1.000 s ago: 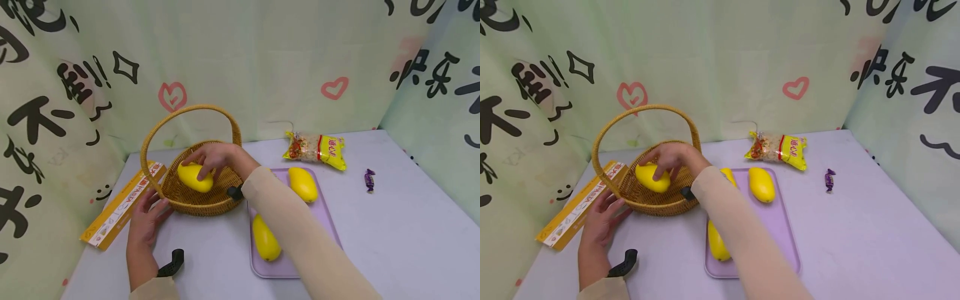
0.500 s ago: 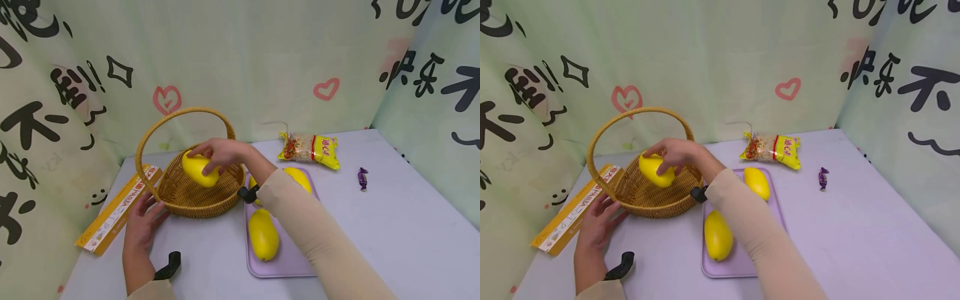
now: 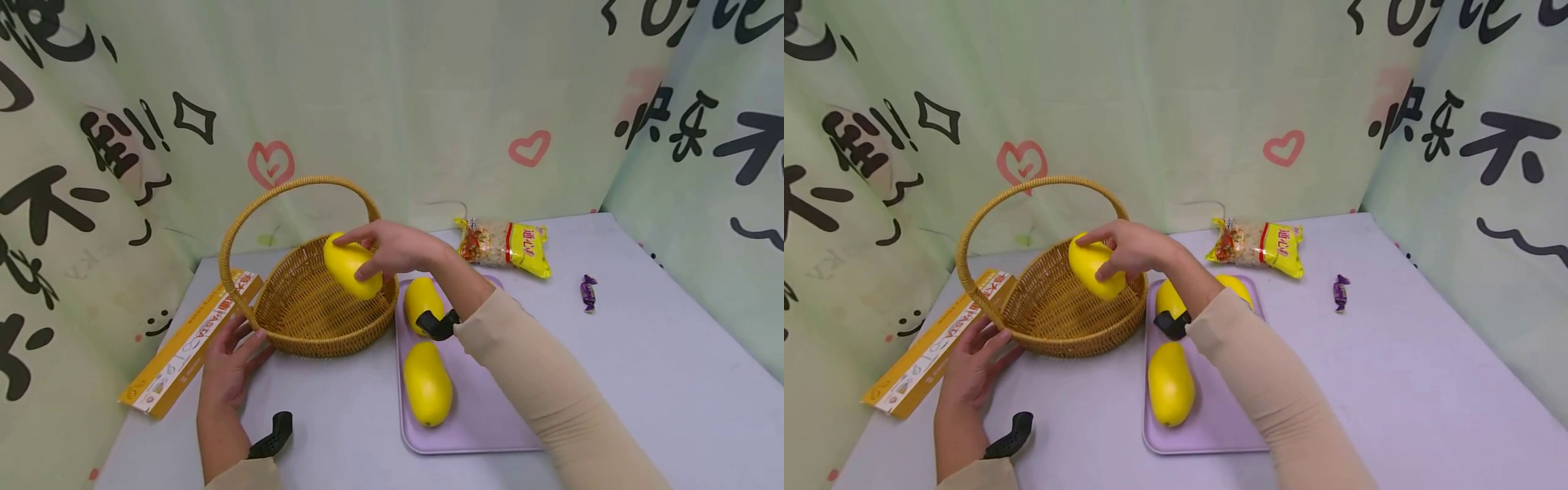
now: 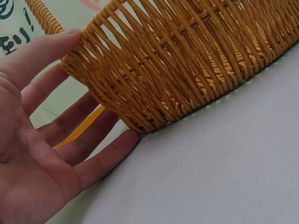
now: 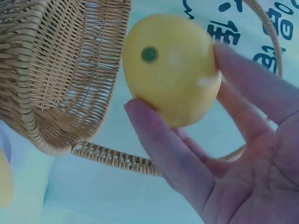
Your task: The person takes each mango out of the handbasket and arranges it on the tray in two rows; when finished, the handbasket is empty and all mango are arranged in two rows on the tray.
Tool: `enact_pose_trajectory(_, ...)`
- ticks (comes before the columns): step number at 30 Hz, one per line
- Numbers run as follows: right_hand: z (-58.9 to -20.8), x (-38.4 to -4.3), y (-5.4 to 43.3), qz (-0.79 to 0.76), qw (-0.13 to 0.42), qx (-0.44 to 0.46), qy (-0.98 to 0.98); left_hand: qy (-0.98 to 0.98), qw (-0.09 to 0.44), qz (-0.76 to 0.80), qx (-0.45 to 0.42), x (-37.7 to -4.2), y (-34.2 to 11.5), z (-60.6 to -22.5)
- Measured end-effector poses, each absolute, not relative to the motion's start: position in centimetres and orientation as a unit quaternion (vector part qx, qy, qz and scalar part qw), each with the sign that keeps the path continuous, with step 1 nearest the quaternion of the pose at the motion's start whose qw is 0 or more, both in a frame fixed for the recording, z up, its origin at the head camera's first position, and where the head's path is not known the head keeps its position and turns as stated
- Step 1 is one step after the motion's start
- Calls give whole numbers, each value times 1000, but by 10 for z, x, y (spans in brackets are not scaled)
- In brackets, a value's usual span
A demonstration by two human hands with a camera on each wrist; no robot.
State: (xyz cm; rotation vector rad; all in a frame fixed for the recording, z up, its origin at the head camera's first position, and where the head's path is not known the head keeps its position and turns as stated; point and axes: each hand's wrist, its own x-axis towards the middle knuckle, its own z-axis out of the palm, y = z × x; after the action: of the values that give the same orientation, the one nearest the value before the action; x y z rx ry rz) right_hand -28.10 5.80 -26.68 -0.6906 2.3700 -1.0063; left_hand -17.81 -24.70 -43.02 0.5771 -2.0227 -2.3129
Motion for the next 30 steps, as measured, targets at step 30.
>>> enact_pose_trajectory(30,-278,-209,140,-329,131,-168,920,-647,15,-740,183,-177,-244,-432)
